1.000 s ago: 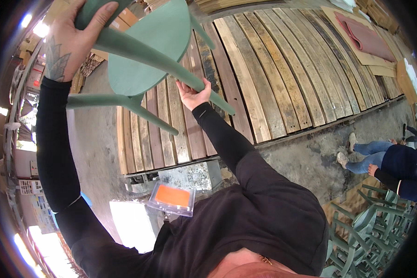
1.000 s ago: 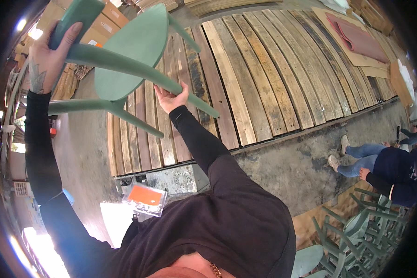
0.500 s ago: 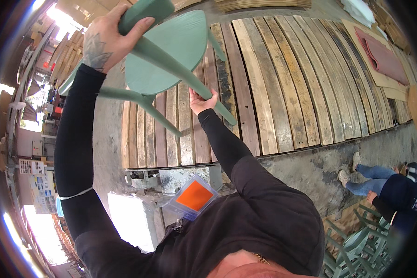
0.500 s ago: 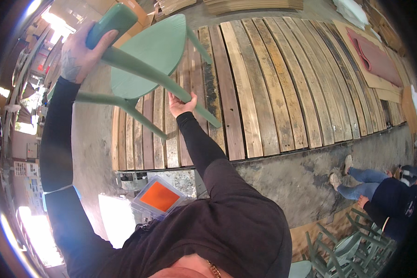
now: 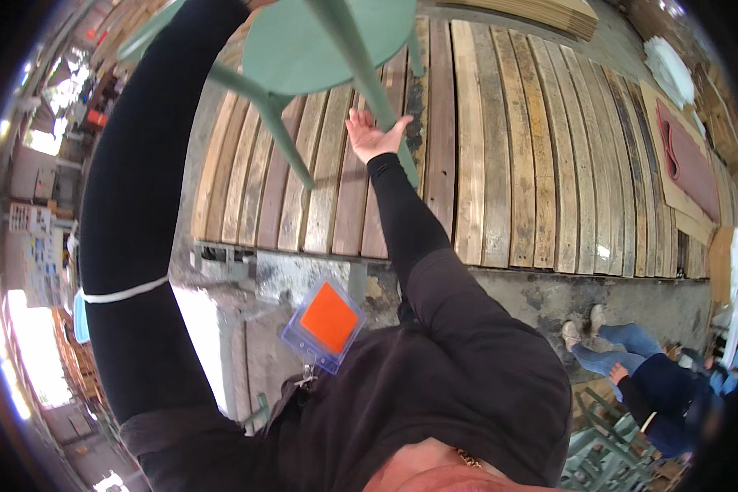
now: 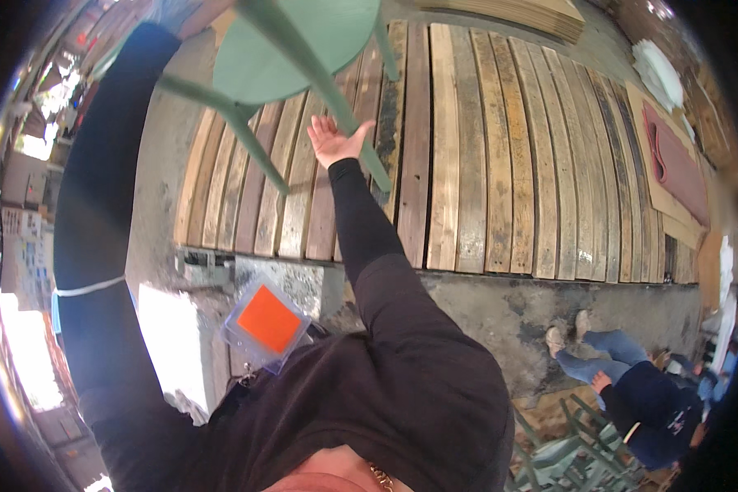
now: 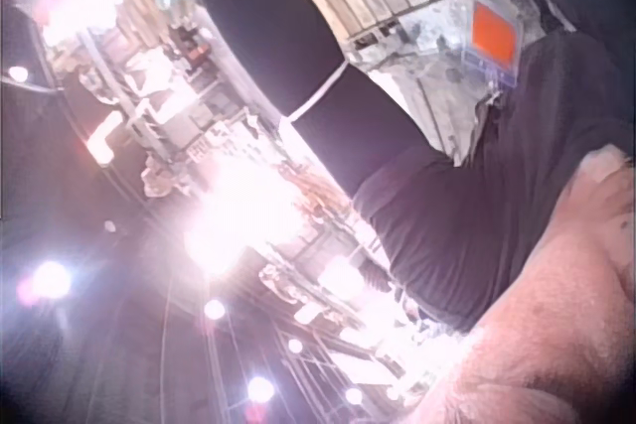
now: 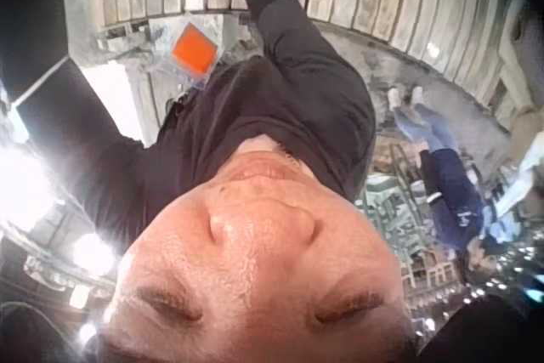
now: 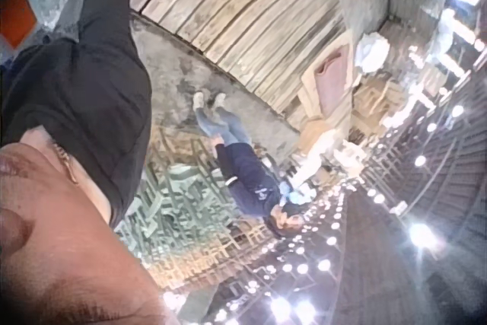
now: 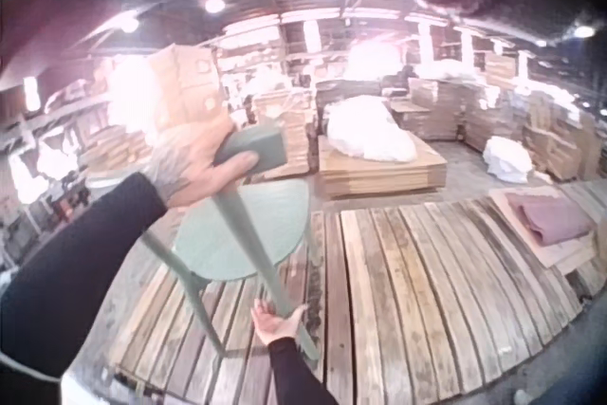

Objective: The person wipes the underside and legs of green plastic chairs using a cloth. They repeatedly lift, rotate, and wipe each chair, then place it on a wooden pallet. Another person is visible nearby performing similar actions.

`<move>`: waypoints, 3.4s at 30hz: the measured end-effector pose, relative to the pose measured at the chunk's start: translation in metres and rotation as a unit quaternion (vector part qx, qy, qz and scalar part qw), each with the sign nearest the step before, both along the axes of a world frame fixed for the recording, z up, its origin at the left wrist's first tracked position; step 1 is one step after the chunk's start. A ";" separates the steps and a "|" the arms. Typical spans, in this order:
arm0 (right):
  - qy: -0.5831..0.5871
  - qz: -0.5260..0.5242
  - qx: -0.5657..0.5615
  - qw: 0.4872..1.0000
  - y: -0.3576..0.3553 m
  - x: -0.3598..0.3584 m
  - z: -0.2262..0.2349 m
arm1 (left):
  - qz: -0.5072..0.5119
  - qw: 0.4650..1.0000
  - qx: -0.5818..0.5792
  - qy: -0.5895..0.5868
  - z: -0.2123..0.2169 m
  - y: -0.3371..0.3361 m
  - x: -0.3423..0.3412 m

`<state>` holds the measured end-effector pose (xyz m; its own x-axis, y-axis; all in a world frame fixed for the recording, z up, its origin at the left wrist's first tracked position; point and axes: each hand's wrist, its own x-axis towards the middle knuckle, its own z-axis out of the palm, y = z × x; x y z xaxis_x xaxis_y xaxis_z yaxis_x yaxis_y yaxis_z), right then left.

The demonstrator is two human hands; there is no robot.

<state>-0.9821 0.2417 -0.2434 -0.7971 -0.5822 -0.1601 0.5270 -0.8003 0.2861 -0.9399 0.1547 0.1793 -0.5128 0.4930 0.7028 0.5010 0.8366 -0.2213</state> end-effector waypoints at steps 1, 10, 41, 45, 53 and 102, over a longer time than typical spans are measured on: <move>-0.023 0.037 0.048 0.998 -0.015 0.027 0.006 | -0.020 0.998 -0.019 0.051 -0.014 -0.012 0.006; 0.457 0.430 0.650 0.429 0.152 0.264 -0.163 | 0.094 0.907 0.106 -0.396 -0.193 -0.060 0.260; 0.961 -0.068 -0.012 0.267 -0.224 0.716 0.041 | -0.214 0.173 0.961 0.003 -0.390 -0.108 0.864; 0.948 0.029 0.285 -0.141 -0.252 0.586 -0.043 | -0.248 0.178 0.951 -0.047 -0.311 -0.121 0.851; 0.818 0.352 0.438 0.122 -0.371 0.628 -0.114 | 0.299 0.159 0.870 0.358 -0.376 -0.139 1.003; 0.718 0.695 -0.017 -0.033 -0.544 1.098 -0.096 | 0.579 0.180 0.408 0.683 -0.341 -0.208 1.400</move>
